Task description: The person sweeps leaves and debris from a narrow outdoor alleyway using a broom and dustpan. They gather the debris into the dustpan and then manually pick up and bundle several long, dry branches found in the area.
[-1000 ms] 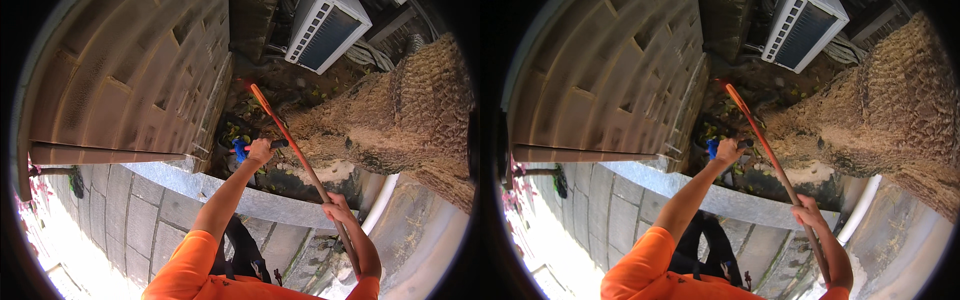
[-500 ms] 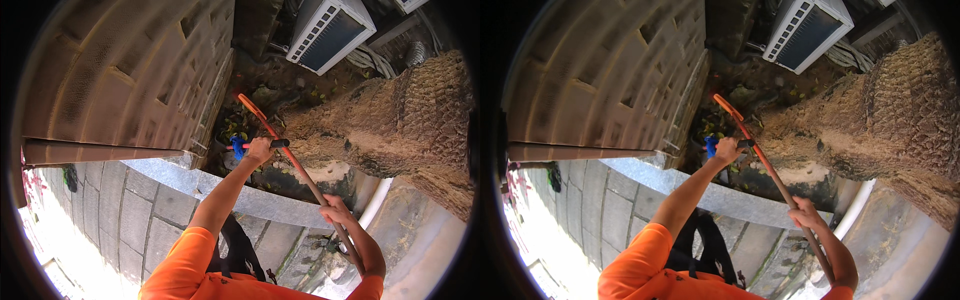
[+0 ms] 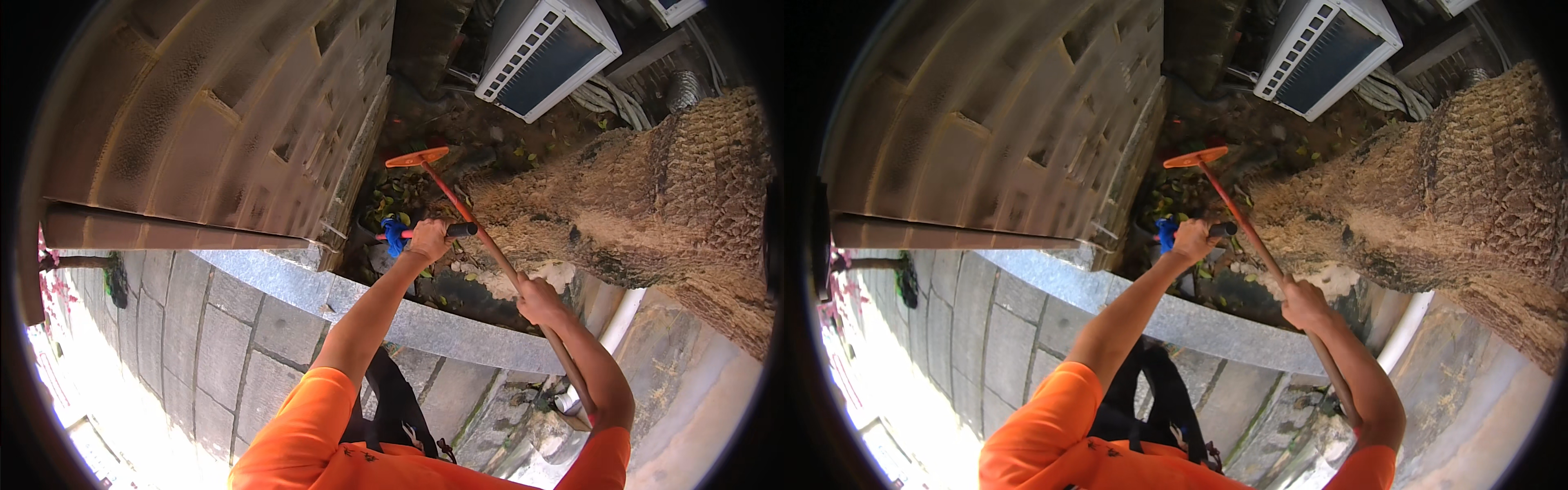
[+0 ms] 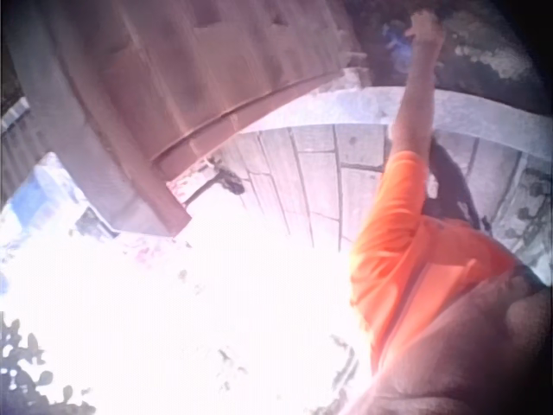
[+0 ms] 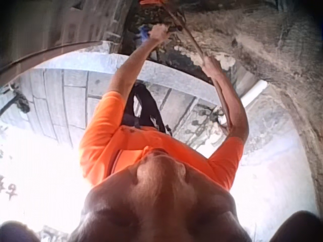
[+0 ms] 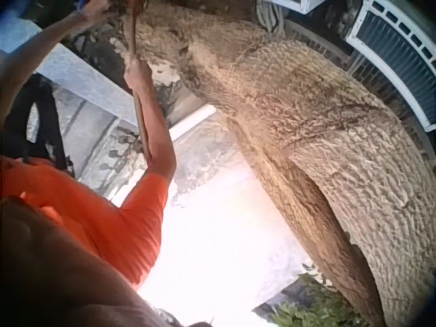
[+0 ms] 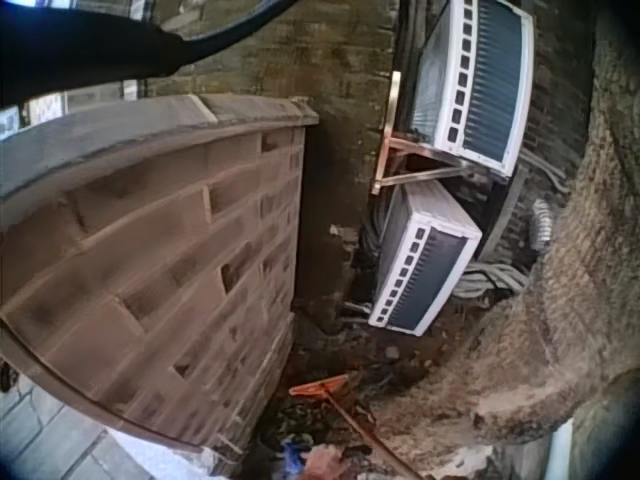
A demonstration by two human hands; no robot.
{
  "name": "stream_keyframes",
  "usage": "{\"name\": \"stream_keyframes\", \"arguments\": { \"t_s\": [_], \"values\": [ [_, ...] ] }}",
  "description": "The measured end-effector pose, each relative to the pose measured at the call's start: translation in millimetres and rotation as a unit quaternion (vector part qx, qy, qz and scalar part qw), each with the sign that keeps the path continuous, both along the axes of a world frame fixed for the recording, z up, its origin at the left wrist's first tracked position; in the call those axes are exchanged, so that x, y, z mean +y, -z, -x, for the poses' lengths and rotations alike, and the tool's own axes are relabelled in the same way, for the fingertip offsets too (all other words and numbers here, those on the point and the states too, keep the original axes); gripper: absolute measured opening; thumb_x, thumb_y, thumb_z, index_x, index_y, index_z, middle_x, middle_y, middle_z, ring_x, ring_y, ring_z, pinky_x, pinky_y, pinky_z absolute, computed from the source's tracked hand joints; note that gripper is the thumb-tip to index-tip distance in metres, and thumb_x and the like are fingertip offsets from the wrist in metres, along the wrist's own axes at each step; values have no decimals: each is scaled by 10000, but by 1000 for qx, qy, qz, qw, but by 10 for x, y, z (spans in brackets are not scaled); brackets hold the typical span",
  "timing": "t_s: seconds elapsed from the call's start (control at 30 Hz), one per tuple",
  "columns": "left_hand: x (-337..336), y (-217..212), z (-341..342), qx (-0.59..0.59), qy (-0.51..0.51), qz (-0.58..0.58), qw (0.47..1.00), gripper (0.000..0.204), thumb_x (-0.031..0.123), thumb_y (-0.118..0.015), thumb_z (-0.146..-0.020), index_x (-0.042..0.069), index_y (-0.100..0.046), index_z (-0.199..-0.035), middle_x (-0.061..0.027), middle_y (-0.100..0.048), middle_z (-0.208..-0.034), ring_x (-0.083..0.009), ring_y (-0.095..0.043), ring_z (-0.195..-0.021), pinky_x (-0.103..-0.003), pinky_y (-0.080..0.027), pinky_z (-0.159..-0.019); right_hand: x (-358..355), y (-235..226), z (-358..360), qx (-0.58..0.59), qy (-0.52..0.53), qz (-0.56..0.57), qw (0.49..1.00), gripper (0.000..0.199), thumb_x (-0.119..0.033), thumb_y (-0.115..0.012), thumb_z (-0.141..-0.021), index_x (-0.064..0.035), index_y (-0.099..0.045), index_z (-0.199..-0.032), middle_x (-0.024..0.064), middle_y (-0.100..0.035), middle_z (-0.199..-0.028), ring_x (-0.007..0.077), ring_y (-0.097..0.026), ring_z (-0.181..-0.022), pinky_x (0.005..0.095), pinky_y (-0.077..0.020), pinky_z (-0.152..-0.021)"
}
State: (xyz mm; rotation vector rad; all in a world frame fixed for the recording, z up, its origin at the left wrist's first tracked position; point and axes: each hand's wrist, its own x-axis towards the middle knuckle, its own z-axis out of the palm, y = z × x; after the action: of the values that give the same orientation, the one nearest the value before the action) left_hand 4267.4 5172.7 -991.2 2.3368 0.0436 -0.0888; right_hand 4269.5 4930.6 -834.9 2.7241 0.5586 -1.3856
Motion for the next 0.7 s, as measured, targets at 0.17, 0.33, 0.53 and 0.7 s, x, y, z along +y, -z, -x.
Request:
{"name": "stream_keyframes", "arguments": {
  "t_s": [0.17,0.33,0.53,0.7],
  "values": [
    [-4,176,31,-20,5,-48,999,262,296,-642,-765,83,-669,-915,-136,-607,-735,-310,-586,-757,-435,-483,-660,-400,-884,394,-20,60,-54,997,507,-81,-517,-825,61,-376,-1291,175,-589,-643,279,-587,-510,426,-488,-500],
    [-35,5,19,-22,21,-40,999,223,269,-635,-770,64,-634,-856,-134,-576,-687,-305,-573,-718,-433,-476,-634,-186,-315,174,88,308,-144,936,349,-56,-519,-836,55,-449,-1159,56,-472,-572,145,-491,-439,333,-421,-436],
    [35,22,15,2,12,3,1000,251,249,-643,-762,87,-645,-954,-139,-625,-754,-317,-603,-748,-435,-487,-661,-498,-211,618,223,389,-222,866,271,-20,-544,-794,43,-498,-1054,33,-474,-541,114,-459,-399,283,-353,-376],
    [-6,19,45,9,0,0,1000,312,258,-659,-745,125,-650,-1028,-140,-650,-814,-321,-616,-798,-436,-490,-698,-546,-862,780,166,399,-208,878,380,-12,-540,-784,45,-482,-1155,22,-482,-535,106,-441,-364,274,-348,-357]
  ]
}}
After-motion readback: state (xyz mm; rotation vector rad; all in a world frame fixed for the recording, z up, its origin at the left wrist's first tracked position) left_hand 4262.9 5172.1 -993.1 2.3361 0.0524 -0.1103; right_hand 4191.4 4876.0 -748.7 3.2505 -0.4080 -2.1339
